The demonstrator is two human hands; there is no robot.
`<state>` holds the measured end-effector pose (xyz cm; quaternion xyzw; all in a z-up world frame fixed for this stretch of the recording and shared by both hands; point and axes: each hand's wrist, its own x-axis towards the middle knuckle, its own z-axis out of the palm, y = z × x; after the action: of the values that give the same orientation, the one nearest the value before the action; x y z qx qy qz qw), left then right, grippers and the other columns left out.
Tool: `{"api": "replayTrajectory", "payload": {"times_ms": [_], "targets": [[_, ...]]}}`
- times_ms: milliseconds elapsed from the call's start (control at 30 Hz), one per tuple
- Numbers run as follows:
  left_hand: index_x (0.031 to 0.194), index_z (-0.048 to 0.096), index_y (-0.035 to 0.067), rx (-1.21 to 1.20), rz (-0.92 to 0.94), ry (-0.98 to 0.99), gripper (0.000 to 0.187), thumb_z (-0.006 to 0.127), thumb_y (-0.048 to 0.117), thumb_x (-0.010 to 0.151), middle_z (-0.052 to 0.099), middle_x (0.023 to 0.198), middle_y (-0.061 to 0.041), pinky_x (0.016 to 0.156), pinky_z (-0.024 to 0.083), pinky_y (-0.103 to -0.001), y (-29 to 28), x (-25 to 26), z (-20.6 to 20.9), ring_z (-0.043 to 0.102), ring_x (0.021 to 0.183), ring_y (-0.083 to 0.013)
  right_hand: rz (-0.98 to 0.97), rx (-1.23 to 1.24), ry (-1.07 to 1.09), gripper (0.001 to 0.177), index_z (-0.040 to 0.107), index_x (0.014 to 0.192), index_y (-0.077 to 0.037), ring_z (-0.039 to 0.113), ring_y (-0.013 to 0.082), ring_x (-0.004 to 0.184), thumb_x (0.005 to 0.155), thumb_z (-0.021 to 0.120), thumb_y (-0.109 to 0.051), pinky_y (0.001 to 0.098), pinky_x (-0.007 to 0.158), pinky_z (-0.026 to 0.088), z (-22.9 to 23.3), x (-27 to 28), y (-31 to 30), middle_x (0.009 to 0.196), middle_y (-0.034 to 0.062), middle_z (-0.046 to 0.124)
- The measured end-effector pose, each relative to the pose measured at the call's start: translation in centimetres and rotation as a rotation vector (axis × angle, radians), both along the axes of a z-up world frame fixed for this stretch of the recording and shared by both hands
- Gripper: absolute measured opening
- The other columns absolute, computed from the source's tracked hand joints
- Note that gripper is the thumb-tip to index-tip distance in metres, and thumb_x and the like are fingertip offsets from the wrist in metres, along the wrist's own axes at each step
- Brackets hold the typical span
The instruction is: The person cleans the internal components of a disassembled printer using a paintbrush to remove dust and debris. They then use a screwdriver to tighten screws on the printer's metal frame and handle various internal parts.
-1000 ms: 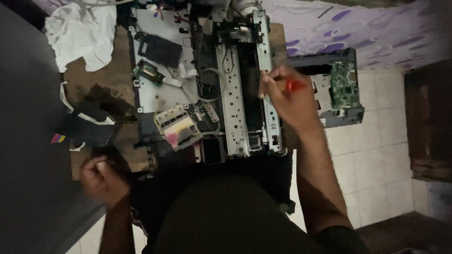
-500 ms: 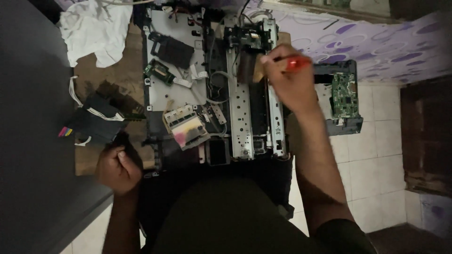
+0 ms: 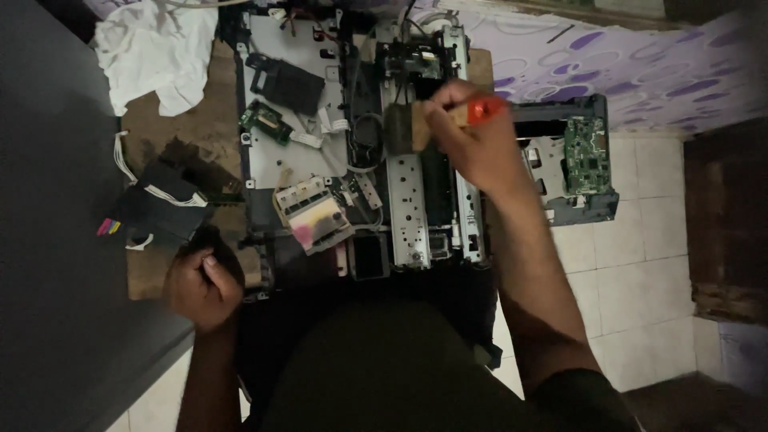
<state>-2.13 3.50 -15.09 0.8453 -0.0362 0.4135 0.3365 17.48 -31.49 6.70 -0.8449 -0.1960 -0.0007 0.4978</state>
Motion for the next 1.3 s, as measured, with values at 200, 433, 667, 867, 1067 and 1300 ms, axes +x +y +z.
{"api": "replayTrajectory", "payload": {"times_ms": [200,433,667,867,1067,1300], "targets": [[0.098,0.072,-0.005,0.048,0.051,-0.008,0.018,0.058,0.004,0.106,0.065,0.083,-0.014,0.069,0.052,-0.042,-0.6,0.1,1.0,0.063,0.068,-0.0346,-0.028,-0.103,0.063,0.020,0.069,0.081,-0.003,0.061,0.0202,0.053,0.100,0.063,-0.005,0.0258,0.056,0.044,-1.2,-1.0,-1.2,0.058,0.0111,0.060],[0.096,0.071,-0.007,0.049,0.031,-0.030,0.020,0.056,0.001,0.106,0.065,0.080,-0.017,0.066,0.052,-0.042,-0.5,0.2,0.4,0.062,0.065,-0.0346,-0.055,-0.070,0.181,0.018,0.068,0.078,-0.002,0.058,0.0166,0.052,0.095,0.067,-0.005,0.0273,0.057,0.046,1.3,-3.3,-3.1,0.056,0.0086,0.058],[0.098,0.069,-0.008,0.047,0.015,0.020,0.017,0.056,-0.002,0.106,0.061,0.078,-0.018,0.065,0.052,-0.043,-0.8,0.2,2.5,0.060,0.065,-0.0367,-0.313,-0.065,0.101,0.013,0.067,0.087,-0.011,0.058,0.0210,0.068,0.097,0.061,-0.016,0.0342,0.069,0.046,0.3,-2.1,-6.5,0.077,0.0110,0.064],[0.102,0.073,-0.004,0.139,0.182,0.114,0.025,0.053,0.009,0.110,0.065,0.086,-0.019,0.064,0.045,-0.045,-1.3,-0.4,0.4,0.062,0.073,-0.0382,-0.232,-0.118,0.202,0.027,0.058,0.114,-0.009,0.070,0.0171,0.098,0.098,0.041,0.005,0.0290,0.078,0.050,8.3,0.0,-4.2,0.108,0.0089,0.069],[0.106,0.073,-0.004,0.146,0.201,0.153,0.024,0.053,0.009,0.110,0.069,0.093,-0.020,0.069,0.048,-0.047,-1.5,-0.8,1.3,0.065,0.081,-0.0409,0.168,-0.776,-0.073,0.066,0.057,0.144,-0.005,0.061,0.0387,0.122,0.086,0.083,-0.021,0.0542,0.101,0.047,2.6,6.4,-2.6,0.138,0.0227,0.063],[0.102,0.072,-0.004,0.117,0.181,0.109,0.022,0.054,0.007,0.109,0.063,0.085,-0.016,0.064,0.046,-0.042,-1.7,-0.5,2.0,0.061,0.074,-0.0352,0.274,-1.165,-0.008,0.068,0.057,0.144,-0.010,0.066,0.0409,0.111,0.081,0.081,-0.016,0.0547,0.084,0.057,2.5,7.5,1.2,0.130,0.0209,0.066]]}}
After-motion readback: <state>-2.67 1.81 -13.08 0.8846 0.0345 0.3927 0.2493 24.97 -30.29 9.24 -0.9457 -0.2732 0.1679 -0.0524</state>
